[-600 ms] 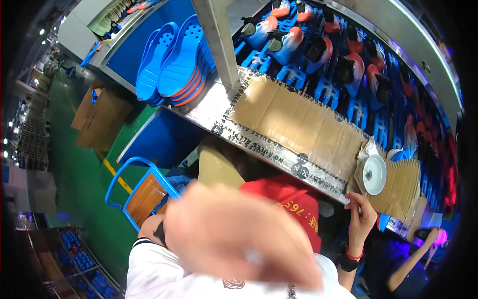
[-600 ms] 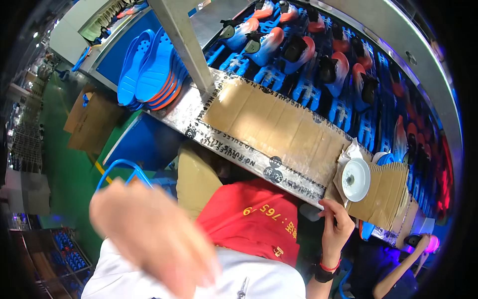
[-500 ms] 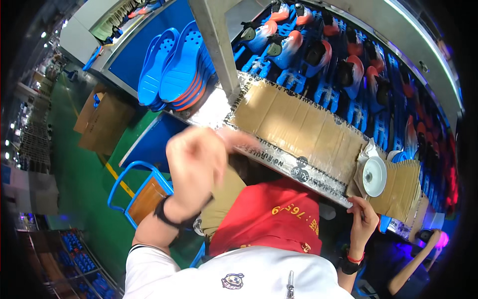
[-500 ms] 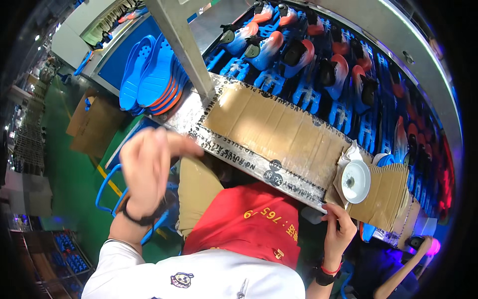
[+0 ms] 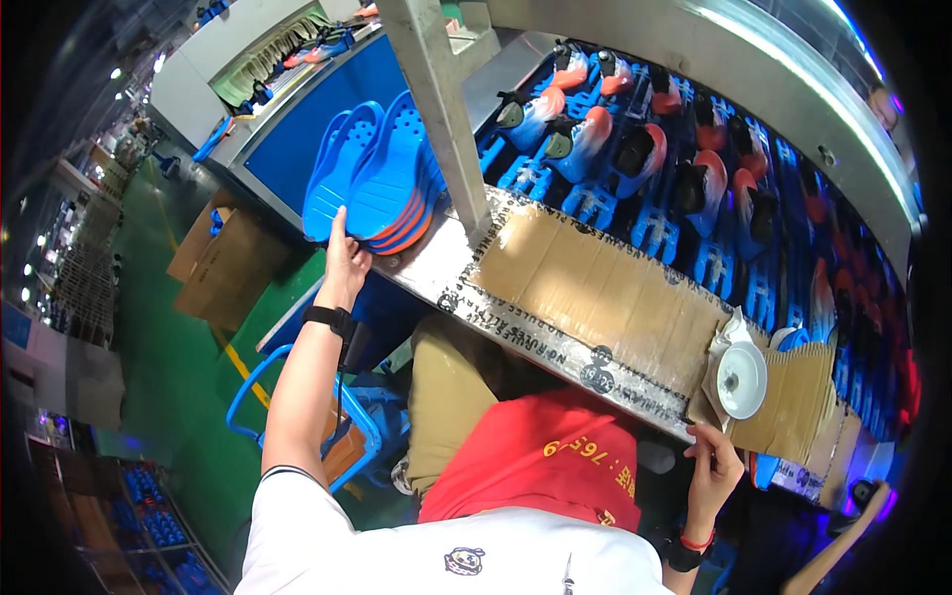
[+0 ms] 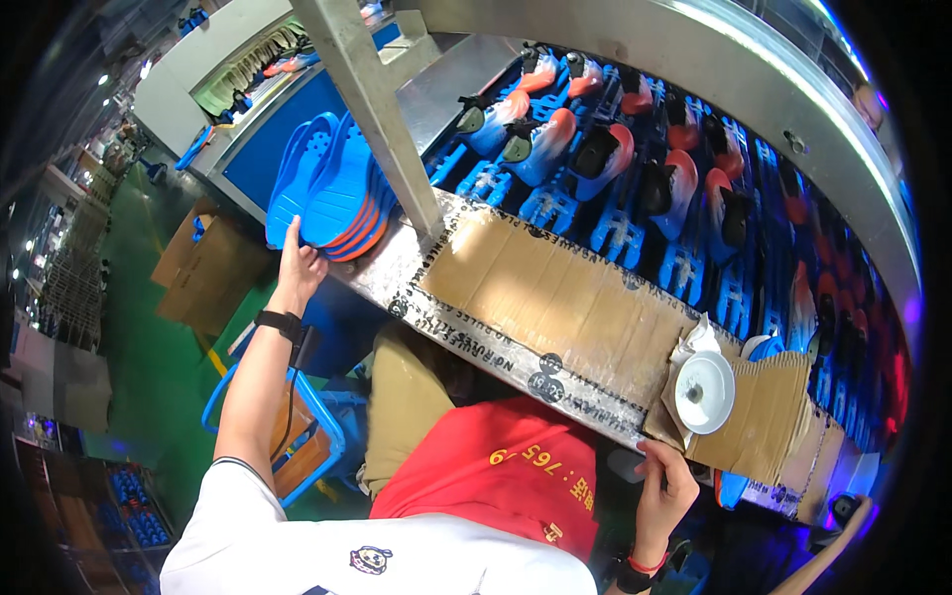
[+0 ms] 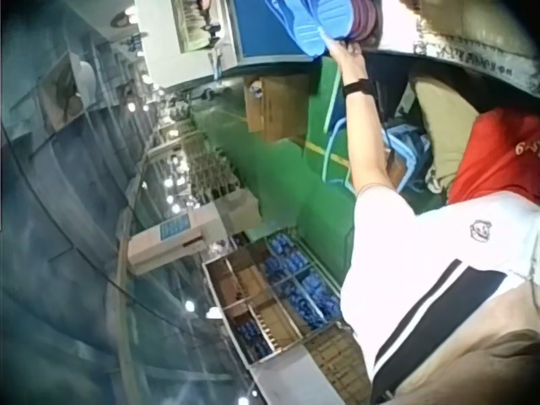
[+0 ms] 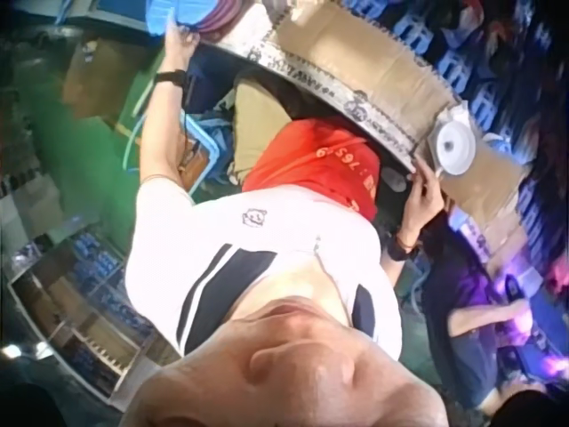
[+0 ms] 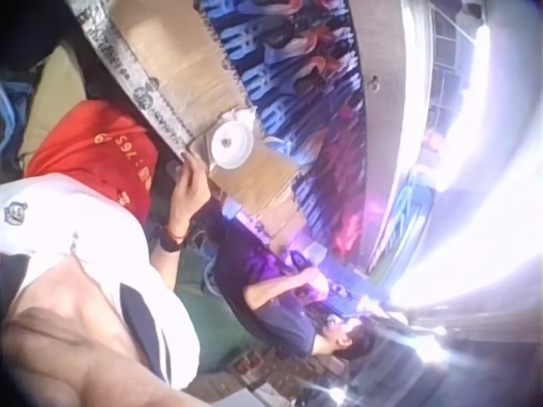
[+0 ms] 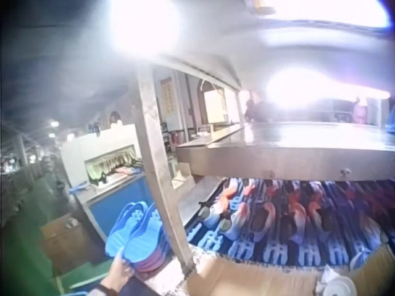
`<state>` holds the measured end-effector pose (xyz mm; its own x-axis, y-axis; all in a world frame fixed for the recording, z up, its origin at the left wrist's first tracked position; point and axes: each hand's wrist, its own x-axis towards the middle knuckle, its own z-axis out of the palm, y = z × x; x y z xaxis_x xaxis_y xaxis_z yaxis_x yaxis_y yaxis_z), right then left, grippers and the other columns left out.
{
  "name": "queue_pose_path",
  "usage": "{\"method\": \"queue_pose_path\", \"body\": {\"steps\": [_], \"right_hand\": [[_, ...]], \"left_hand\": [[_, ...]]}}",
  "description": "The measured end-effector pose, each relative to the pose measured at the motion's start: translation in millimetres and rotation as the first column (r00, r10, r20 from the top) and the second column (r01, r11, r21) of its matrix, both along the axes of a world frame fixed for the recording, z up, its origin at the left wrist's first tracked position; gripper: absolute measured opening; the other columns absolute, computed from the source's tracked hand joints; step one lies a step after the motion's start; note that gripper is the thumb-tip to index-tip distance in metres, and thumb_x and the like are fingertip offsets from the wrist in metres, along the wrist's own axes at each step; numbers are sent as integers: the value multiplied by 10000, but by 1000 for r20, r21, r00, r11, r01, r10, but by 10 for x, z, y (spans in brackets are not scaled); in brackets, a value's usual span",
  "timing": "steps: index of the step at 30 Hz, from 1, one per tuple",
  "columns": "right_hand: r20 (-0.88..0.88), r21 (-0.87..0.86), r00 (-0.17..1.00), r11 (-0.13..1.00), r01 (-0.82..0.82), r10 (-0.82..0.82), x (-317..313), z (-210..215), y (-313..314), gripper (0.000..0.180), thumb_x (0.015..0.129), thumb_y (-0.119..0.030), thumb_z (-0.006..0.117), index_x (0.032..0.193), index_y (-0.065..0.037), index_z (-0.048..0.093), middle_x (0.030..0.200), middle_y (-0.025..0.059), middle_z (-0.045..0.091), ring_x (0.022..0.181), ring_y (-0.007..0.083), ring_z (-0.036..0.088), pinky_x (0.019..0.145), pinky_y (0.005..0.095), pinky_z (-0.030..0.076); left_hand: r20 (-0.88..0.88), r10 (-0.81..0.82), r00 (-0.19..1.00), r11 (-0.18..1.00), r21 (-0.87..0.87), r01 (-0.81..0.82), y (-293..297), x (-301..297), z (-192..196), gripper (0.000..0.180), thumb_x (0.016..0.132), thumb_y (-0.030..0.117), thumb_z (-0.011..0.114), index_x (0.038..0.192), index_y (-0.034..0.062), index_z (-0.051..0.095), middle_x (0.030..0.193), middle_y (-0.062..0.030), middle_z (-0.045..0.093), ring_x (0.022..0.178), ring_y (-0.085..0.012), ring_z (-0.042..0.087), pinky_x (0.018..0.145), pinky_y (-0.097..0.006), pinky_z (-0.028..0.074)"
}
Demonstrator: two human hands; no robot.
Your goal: The worker is applying adhesive or sealant to the edge of blue shoe soles and placing them on a conveyor system.
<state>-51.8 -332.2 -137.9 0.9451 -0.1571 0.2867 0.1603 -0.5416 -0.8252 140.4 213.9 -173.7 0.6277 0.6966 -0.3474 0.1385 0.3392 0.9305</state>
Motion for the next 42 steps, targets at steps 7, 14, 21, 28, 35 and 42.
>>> {"method": "queue_pose_path", "body": {"steps": [7,14,21,28,35,42], "right_hand": [[-15,27,1000,1000,1,-1,-19,-32,12,144,867,91,544,969,42,634,856,106,681,611,110,583,572,221,452],[-15,76,1000,997,-13,14,-88,-88,22,130,890,68,546,986,53,633,890,108,680,634,109,582,587,216,461],[-23,76,996,993,-89,91,15,-115,70,155,919,39,532,1038,44,631,911,96,680,666,97,575,601,208,459],[-34,102,998,993,-55,58,118,-212,89,127,893,55,537,970,30,636,859,94,675,607,106,566,569,219,435],[-37,125,999,992,-6,11,34,-235,18,156,924,-8,564,1046,40,649,926,119,673,775,155,633,654,240,519],[75,280,986,952,122,-149,-138,-48,-100,326,1022,-217,422,873,20,589,611,72,567,532,160,532,519,267,443]], "left_hand": [[-252,-372,893,927,-143,346,178,256,45,732,691,527,770,1163,56,467,904,-11,451,749,-141,473,658,-289,408],[-61,-580,813,811,-145,567,-46,125,218,738,810,314,754,1340,-39,381,1394,-160,418,1236,-290,460,1048,-513,360],[19,-576,817,814,-77,576,-219,-261,125,582,809,328,752,1253,29,522,1231,-103,581,1131,-242,550,971,-461,434],[115,-502,857,858,-54,510,-732,-1456,331,522,854,269,708,1271,26,512,1211,-85,592,1084,-211,584,881,-385,497],[108,-700,706,711,19,703,-1563,-1945,378,645,857,219,708,1376,8,388,1274,-87,544,1146,-173,522,1010,-339,415],[310,-786,534,559,-10,829,-2627,-1378,153,671,847,230,719,1357,-43,378,1273,-124,532,1148,-170,512,991,-317,422]]}}
